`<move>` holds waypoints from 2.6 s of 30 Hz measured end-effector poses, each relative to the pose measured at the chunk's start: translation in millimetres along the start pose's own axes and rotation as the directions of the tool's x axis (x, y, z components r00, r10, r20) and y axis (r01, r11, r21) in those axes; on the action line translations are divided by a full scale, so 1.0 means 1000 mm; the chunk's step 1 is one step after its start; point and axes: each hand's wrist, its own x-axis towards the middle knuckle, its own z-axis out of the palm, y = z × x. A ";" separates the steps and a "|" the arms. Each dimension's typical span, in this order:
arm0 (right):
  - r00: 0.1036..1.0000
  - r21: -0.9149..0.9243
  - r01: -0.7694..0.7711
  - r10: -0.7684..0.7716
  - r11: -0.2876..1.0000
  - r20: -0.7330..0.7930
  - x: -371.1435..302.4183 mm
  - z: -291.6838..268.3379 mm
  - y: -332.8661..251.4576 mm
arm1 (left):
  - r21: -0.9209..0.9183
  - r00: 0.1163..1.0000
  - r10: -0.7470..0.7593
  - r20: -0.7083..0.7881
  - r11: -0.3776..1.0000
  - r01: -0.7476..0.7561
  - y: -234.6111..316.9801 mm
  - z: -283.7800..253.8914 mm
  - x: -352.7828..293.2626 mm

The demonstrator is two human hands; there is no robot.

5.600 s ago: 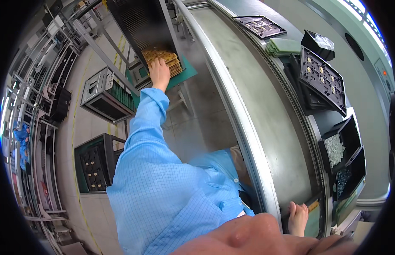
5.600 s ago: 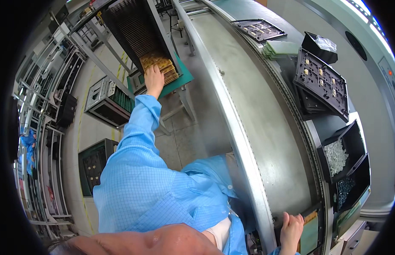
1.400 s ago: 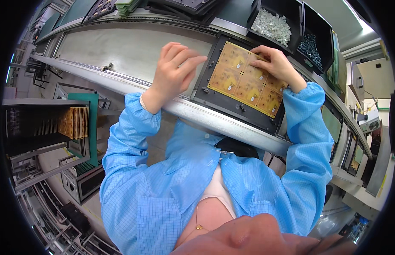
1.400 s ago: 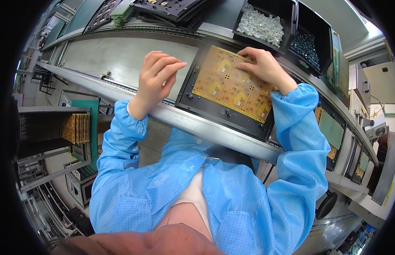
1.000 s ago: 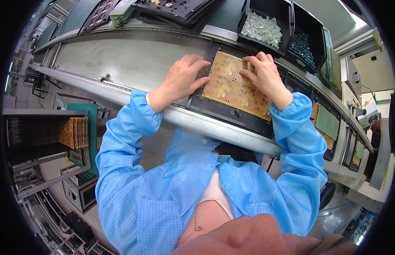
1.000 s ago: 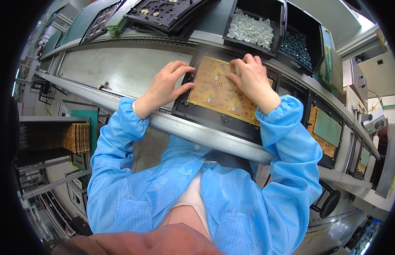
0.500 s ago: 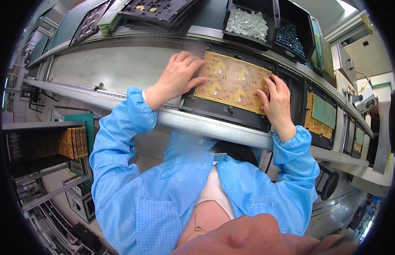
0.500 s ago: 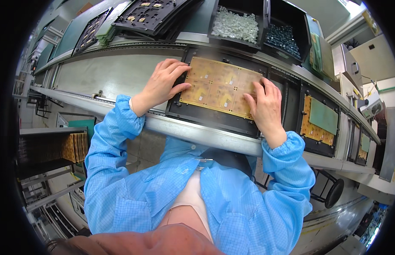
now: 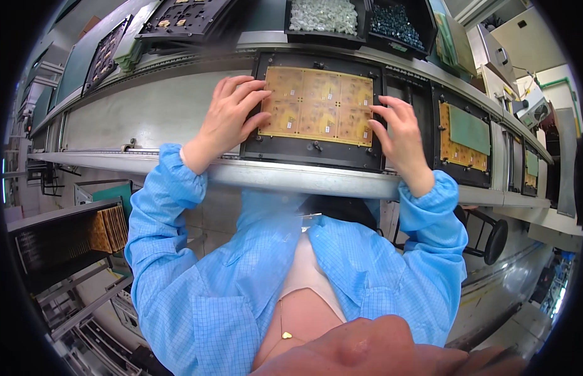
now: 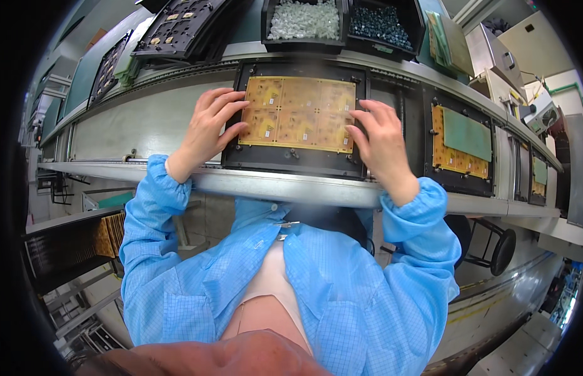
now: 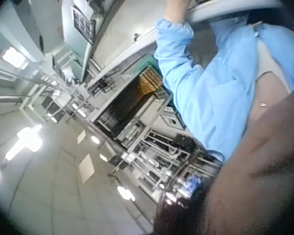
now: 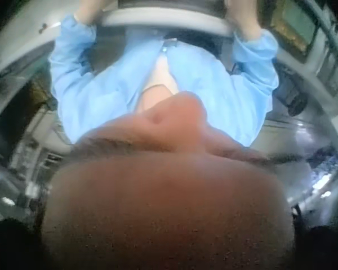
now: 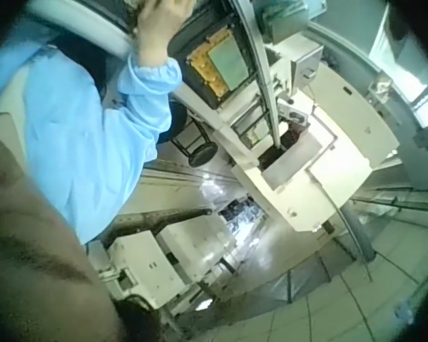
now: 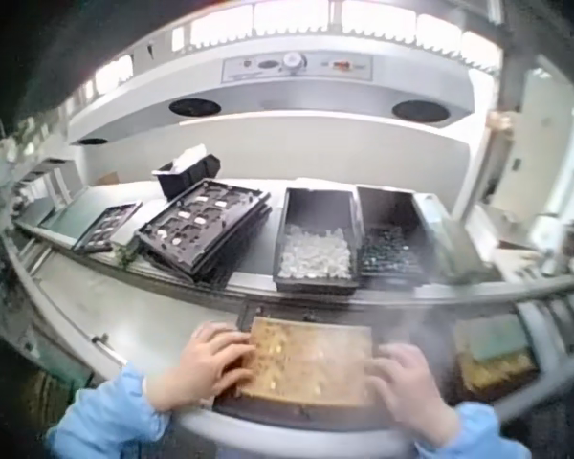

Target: Manually placing small electronic components into designated slots on a printed circuit board.

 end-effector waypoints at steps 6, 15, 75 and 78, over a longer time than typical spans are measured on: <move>0.966 0.145 0.045 -0.080 0.988 0.245 -0.026 -0.040 0.003 | -0.041 0.978 0.172 0.118 0.985 -0.168 0.006 -0.027 -0.019; 0.835 -0.082 0.502 -0.458 0.861 0.307 -0.018 -0.040 0.007 | 0.063 0.841 0.485 0.240 0.857 -0.512 0.003 -0.026 -0.007; 0.980 -0.028 0.015 -0.009 0.999 0.201 0.132 0.054 -0.011 | -0.244 0.980 0.187 -0.066 0.949 -0.198 -0.050 0.020 0.018; 0.980 -0.042 0.048 -0.039 0.998 0.193 0.129 0.062 -0.016 | -0.178 0.973 0.197 -0.121 0.960 -0.217 -0.047 0.025 0.020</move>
